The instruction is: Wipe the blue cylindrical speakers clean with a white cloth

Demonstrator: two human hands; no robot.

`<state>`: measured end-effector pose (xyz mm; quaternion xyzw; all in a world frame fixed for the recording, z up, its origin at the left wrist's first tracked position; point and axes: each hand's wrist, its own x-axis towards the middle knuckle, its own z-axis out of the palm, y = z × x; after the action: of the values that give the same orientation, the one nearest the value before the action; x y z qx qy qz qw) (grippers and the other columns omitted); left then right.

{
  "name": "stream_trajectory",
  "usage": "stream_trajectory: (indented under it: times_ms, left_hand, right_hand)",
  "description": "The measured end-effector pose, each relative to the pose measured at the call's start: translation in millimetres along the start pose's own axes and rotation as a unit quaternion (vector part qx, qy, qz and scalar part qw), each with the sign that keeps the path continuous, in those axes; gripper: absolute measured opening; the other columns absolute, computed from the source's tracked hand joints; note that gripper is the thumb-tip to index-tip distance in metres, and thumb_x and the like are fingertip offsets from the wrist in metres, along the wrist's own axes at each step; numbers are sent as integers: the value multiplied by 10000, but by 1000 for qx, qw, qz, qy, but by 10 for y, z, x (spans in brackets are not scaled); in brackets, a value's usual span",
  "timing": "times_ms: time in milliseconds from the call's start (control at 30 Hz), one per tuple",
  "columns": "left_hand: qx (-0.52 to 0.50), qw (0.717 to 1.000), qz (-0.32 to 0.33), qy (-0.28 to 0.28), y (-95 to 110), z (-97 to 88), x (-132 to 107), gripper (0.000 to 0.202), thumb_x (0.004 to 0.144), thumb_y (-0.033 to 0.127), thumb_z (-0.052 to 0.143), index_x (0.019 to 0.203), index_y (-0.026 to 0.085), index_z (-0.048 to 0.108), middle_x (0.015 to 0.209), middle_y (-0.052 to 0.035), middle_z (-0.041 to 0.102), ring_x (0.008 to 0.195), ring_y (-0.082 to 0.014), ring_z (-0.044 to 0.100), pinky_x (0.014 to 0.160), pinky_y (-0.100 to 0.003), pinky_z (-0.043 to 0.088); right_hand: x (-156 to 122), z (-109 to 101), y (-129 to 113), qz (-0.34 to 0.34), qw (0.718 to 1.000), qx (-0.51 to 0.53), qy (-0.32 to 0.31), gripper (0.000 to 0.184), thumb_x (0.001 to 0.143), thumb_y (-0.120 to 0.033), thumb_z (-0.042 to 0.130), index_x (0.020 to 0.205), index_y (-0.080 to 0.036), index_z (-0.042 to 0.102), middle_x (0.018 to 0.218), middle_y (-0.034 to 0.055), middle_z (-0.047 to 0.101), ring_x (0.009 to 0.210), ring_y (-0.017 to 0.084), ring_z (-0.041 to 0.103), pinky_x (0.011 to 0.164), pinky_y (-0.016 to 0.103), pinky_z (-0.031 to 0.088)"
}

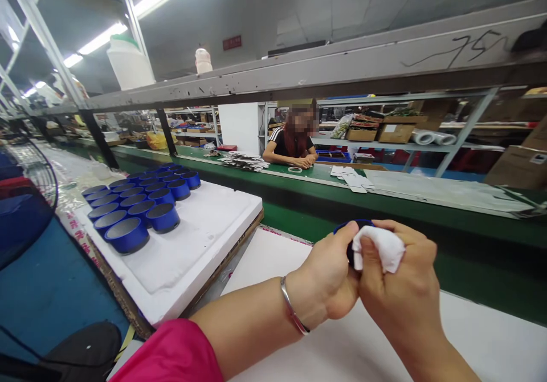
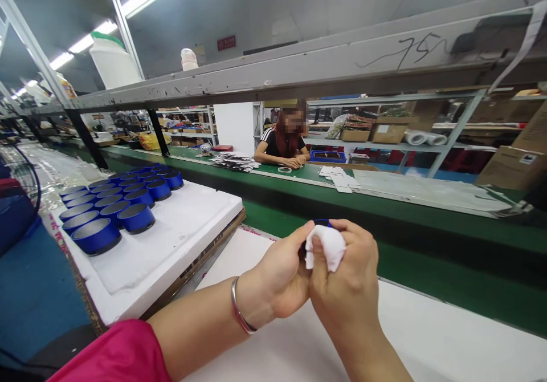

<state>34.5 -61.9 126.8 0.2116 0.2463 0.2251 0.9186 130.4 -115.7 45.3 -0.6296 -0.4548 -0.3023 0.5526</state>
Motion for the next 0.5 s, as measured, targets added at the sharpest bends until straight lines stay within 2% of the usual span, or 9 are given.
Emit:
stream_trajectory:
  times_ms: [67, 133, 233, 333, 400, 433, 500]
  left_hand:
    - [1, 1000, -7, -7, -49, 0, -15, 419, 1239, 218, 505, 867, 166, 690, 836, -37, 680, 731, -154, 626, 856, -267, 576]
    - [12, 1000, -14, -9, -91, -8, -33, 381, 1243, 223, 495, 927, 162, 699, 896, -45, 710, 761, -154, 651, 926, -296, 604]
    - [50, 998, -5, -31, -122, -58, -28, 297, 1229, 201, 500, 1061, 144, 738, 1056, -83, 770, 881, -173, 716, 1041, -385, 629]
    - [100, 992, -8, -82, -104, -171, 80, 227, 1175, 192, 577, 1095, 116, 776, 1113, -127, 788, 945, -209, 738, 1086, -481, 636]
    - [130, 981, -30, -141, -70, -274, 218, 145, 1071, 227, 735, 1062, 99, 802, 1093, -143, 790, 949, -244, 748, 1091, -544, 635]
    - [140, 973, -41, -178, -50, -326, 298, 173, 984, 253, 835, 1056, 97, 816, 1089, -146, 792, 952, -264, 753, 1085, -570, 633]
    - [148, 952, -63, -260, -10, -421, 450, 415, 761, 317, 1011, 1074, 106, 838, 1090, -148, 797, 947, -306, 757, 1046, -608, 630]
  right_hand:
    - [61, -74, -15, 111, 994, 13, 8, 413, 1010, -663, 693, 1116, -284, 564, 1110, 136, 709, 943, 345, 715, 753, 463, 559]
    - [156, -149, 31, 220, 976, 2, 2, 509, 900, -747, 722, 1060, -305, 528, 921, 73, 650, 750, 304, 629, 633, 422, 478]
    - [328, -248, 143, 338, 939, -9, -67, 549, 774, -772, 734, 976, -308, 522, 770, 21, 594, 670, 261, 547, 601, 389, 418]
    - [460, -318, 196, 381, 919, 10, -106, 602, 665, -815, 727, 908, -279, 604, 779, 48, 654, 698, 259, 573, 584, 381, 439]
    - [505, -356, 194, 403, 906, 35, -129, 663, 592, -841, 763, 894, -259, 662, 823, 69, 694, 721, 261, 599, 567, 377, 466]
    - [518, -377, 191, 416, 897, 54, -139, 694, 553, -842, 802, 899, -251, 688, 852, 77, 713, 735, 258, 610, 564, 371, 479]
    - [542, -429, 194, 435, 882, 108, -143, 744, 480, -825, 905, 903, -241, 722, 891, 89, 739, 760, 255, 634, 567, 356, 505]
